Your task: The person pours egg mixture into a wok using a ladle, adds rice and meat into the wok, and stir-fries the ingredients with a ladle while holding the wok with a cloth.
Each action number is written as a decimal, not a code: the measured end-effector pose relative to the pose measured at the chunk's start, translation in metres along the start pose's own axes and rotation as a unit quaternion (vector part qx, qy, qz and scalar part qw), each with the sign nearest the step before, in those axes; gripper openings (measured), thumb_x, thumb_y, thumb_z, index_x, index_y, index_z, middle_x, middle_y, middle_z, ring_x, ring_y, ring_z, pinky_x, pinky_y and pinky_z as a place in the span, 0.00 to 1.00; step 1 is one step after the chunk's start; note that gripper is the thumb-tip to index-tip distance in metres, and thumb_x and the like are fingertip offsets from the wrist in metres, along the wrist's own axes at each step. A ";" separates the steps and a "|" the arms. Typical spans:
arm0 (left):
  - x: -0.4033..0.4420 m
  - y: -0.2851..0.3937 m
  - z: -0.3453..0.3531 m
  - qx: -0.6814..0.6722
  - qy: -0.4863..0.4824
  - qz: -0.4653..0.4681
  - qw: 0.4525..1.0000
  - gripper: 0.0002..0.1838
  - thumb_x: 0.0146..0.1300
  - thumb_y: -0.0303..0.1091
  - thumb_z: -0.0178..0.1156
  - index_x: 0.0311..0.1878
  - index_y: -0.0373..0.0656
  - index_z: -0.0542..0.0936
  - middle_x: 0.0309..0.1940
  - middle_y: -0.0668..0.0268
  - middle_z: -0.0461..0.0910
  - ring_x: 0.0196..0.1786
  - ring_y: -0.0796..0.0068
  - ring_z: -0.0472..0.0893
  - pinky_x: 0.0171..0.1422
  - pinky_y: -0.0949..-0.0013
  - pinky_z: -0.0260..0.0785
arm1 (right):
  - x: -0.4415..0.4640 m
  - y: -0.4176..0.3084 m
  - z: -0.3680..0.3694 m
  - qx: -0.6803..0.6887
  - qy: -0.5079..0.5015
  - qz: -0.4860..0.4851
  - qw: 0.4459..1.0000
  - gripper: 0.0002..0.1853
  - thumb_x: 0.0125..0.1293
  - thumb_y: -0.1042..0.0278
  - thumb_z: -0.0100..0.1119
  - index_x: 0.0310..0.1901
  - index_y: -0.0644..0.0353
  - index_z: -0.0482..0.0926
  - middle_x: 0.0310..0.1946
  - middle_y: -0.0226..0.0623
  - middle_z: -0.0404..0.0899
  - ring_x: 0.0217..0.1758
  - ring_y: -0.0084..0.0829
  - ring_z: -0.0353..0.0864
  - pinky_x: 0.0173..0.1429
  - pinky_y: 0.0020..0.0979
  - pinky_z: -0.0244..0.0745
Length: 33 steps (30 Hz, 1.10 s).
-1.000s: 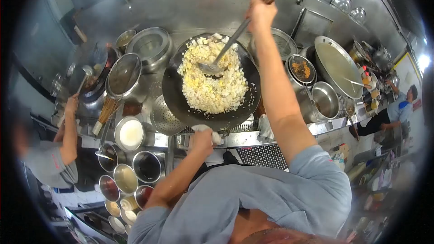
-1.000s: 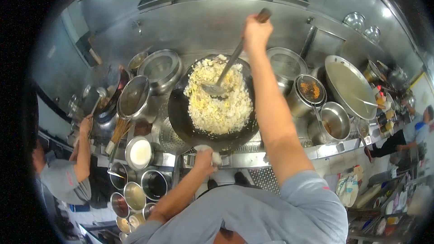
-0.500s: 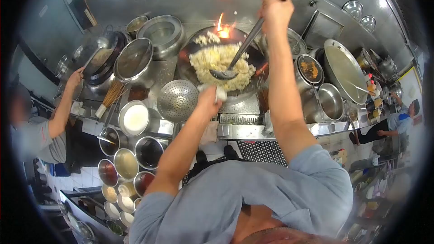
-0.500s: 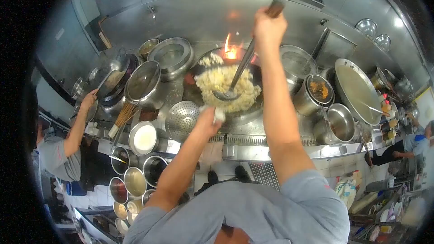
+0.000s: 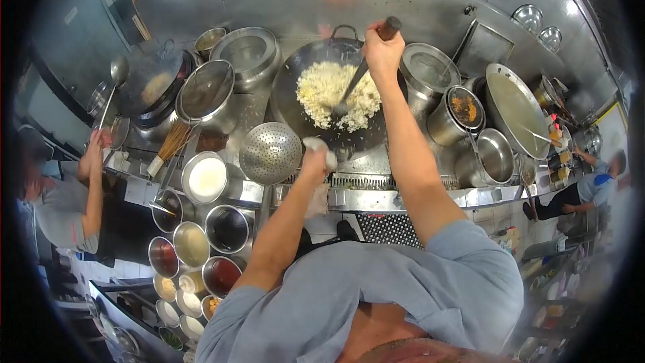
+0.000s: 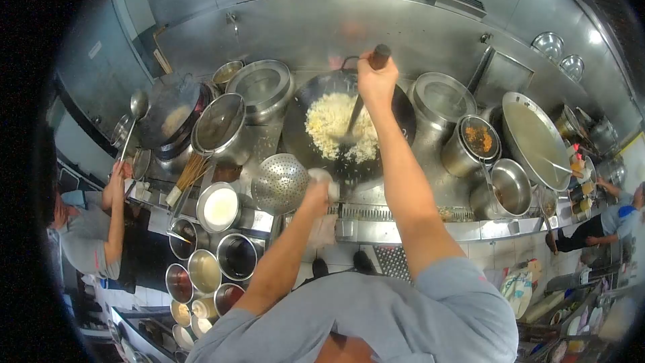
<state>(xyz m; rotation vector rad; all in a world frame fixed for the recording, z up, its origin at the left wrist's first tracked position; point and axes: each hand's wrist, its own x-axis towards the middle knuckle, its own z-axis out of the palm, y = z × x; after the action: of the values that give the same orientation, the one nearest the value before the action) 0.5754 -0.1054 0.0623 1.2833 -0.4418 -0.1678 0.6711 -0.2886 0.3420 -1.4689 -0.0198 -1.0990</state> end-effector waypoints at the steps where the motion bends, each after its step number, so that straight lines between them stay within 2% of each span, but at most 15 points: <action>1: -0.009 0.006 0.011 -0.094 0.090 -0.146 0.981 0.11 0.59 0.21 0.51 0.46 0.42 0.70 0.29 0.62 0.75 0.29 0.70 0.77 0.20 0.65 0.65 | 0.010 -0.015 -0.001 0.026 0.006 0.017 0.999 0.01 0.56 0.77 0.54 0.29 0.63 0.73 0.18 0.32 0.70 0.14 0.24 0.70 0.18 0.29 0.64; 2: -0.017 0.015 0.021 -0.183 0.175 -0.293 0.922 0.12 0.59 0.20 0.50 0.46 0.42 0.70 0.30 0.62 0.75 0.29 0.70 0.77 0.21 0.64 0.66 | 0.017 -0.035 -0.006 0.049 0.016 0.038 0.998 0.01 0.56 0.77 0.55 0.29 0.62 0.73 0.18 0.32 0.70 0.14 0.25 0.69 0.18 0.29 0.65; 5: -0.012 0.071 0.036 -0.161 0.232 -0.281 0.917 0.16 0.57 0.19 0.49 0.50 0.41 0.69 0.36 0.61 0.75 0.31 0.68 0.78 0.24 0.64 0.70 | 0.073 -0.061 -0.016 0.126 0.058 0.021 0.990 0.02 0.54 0.77 0.56 0.30 0.63 0.74 0.19 0.32 0.70 0.14 0.25 0.67 0.19 0.29 0.66; 6: 0.014 0.037 0.028 -0.141 0.307 -0.235 0.912 0.10 0.63 0.27 0.50 0.48 0.46 0.70 0.32 0.64 0.74 0.29 0.69 0.75 0.29 0.63 0.70 | 0.085 -0.083 -0.014 0.129 0.063 0.006 0.990 0.02 0.54 0.77 0.55 0.30 0.63 0.74 0.17 0.31 0.69 0.12 0.26 0.65 0.19 0.30 0.66; 8: 0.056 0.043 0.011 -0.100 0.227 -0.278 0.928 0.13 0.62 0.28 0.52 0.49 0.36 0.70 0.32 0.62 0.75 0.29 0.69 0.76 0.26 0.63 0.67 | 0.101 -0.100 -0.023 0.176 -0.001 -0.053 0.983 0.03 0.56 0.75 0.56 0.31 0.63 0.74 0.20 0.32 0.72 0.15 0.24 0.68 0.18 0.28 0.66; 11: 0.089 0.038 0.006 -0.027 0.225 -0.303 0.926 0.14 0.61 0.30 0.53 0.48 0.34 0.69 0.32 0.59 0.75 0.27 0.68 0.76 0.23 0.64 0.63 | 0.091 -0.080 -0.030 0.181 0.011 -0.097 0.979 0.03 0.56 0.76 0.56 0.32 0.64 0.73 0.20 0.33 0.72 0.15 0.24 0.68 0.18 0.28 0.67; 12: 0.091 0.028 0.005 0.018 0.235 -0.308 0.922 0.15 0.61 0.31 0.54 0.49 0.35 0.69 0.31 0.59 0.75 0.26 0.68 0.75 0.22 0.64 0.62 | 0.076 -0.052 -0.029 0.093 0.033 -0.078 0.992 0.03 0.57 0.77 0.55 0.33 0.65 0.73 0.20 0.33 0.72 0.16 0.24 0.69 0.18 0.28 0.67; 14: 0.083 0.027 0.001 -0.001 0.195 -0.322 0.926 0.16 0.59 0.31 0.54 0.48 0.33 0.68 0.30 0.57 0.74 0.23 0.68 0.73 0.20 0.64 0.61 | 0.029 0.035 -0.021 0.102 0.038 0.072 0.991 0.03 0.58 0.80 0.54 0.31 0.62 0.76 0.21 0.32 0.74 0.18 0.23 0.72 0.21 0.26 0.67; 19: 0.087 0.033 0.006 0.004 0.221 -0.327 0.919 0.18 0.60 0.34 0.54 0.49 0.33 0.66 0.31 0.57 0.73 0.22 0.69 0.72 0.18 0.67 0.62 | -0.055 0.030 -0.021 0.066 -0.081 -0.052 0.993 0.08 0.56 0.89 0.52 0.28 0.63 0.73 0.20 0.32 0.72 0.18 0.20 0.68 0.20 0.26 0.63; 20: 0.085 0.032 0.006 0.008 0.222 -0.332 0.917 0.18 0.60 0.34 0.54 0.49 0.33 0.66 0.31 0.57 0.73 0.22 0.69 0.72 0.18 0.67 0.62 | -0.048 0.050 -0.013 0.067 -0.078 -0.046 0.994 0.08 0.56 0.89 0.52 0.28 0.63 0.73 0.20 0.32 0.72 0.18 0.20 0.68 0.20 0.26 0.63; 22: 0.083 0.033 0.007 0.007 0.193 -0.332 0.923 0.14 0.63 0.37 0.54 0.48 0.40 0.69 0.29 0.61 0.75 0.25 0.69 0.75 0.21 0.66 0.62 | -0.005 0.098 0.008 0.145 0.085 0.000 0.986 0.06 0.56 0.85 0.53 0.28 0.62 0.74 0.20 0.32 0.72 0.17 0.21 0.68 0.20 0.27 0.62; 27: 0.081 0.045 0.006 -0.021 0.168 -0.330 0.929 0.20 0.62 0.36 0.53 0.53 0.37 0.64 0.34 0.58 0.73 0.25 0.70 0.73 0.20 0.68 0.63 | 0.030 -0.024 0.018 0.085 -0.043 0.161 0.982 0.01 0.56 0.78 0.55 0.28 0.64 0.75 0.18 0.32 0.71 0.15 0.25 0.68 0.19 0.28 0.63; 30: 0.080 0.050 0.013 0.030 0.211 -0.352 0.911 0.21 0.63 0.37 0.52 0.55 0.36 0.63 0.36 0.58 0.73 0.25 0.70 0.73 0.21 0.68 0.63 | 0.008 0.063 0.012 -0.001 -0.094 -0.029 0.995 0.02 0.57 0.78 0.54 0.30 0.65 0.76 0.18 0.35 0.73 0.17 0.25 0.71 0.20 0.28 0.65; 31: 0.081 0.036 0.000 -0.011 0.140 -0.358 0.923 0.24 0.64 0.38 0.52 0.58 0.36 0.61 0.37 0.57 0.73 0.26 0.69 0.74 0.22 0.67 0.65 | 0.027 0.077 0.007 0.011 -0.122 -0.004 0.992 0.03 0.58 0.77 0.54 0.29 0.65 0.76 0.19 0.35 0.74 0.18 0.24 0.72 0.21 0.28 0.66; 33: 0.082 0.037 0.003 -0.003 0.140 -0.358 0.923 0.25 0.64 0.38 0.52 0.59 0.35 0.60 0.38 0.57 0.72 0.27 0.69 0.74 0.22 0.67 0.65 | 0.068 0.042 0.001 0.020 -0.090 0.059 0.994 0.04 0.58 0.76 0.55 0.27 0.65 0.75 0.18 0.32 0.74 0.17 0.22 0.70 0.21 0.27 0.64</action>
<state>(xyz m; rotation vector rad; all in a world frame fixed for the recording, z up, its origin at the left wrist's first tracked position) 0.6434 -0.1275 0.1161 1.3899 0.2945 -0.5903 0.7338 -0.3378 0.3516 -1.5095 -0.0805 -0.8636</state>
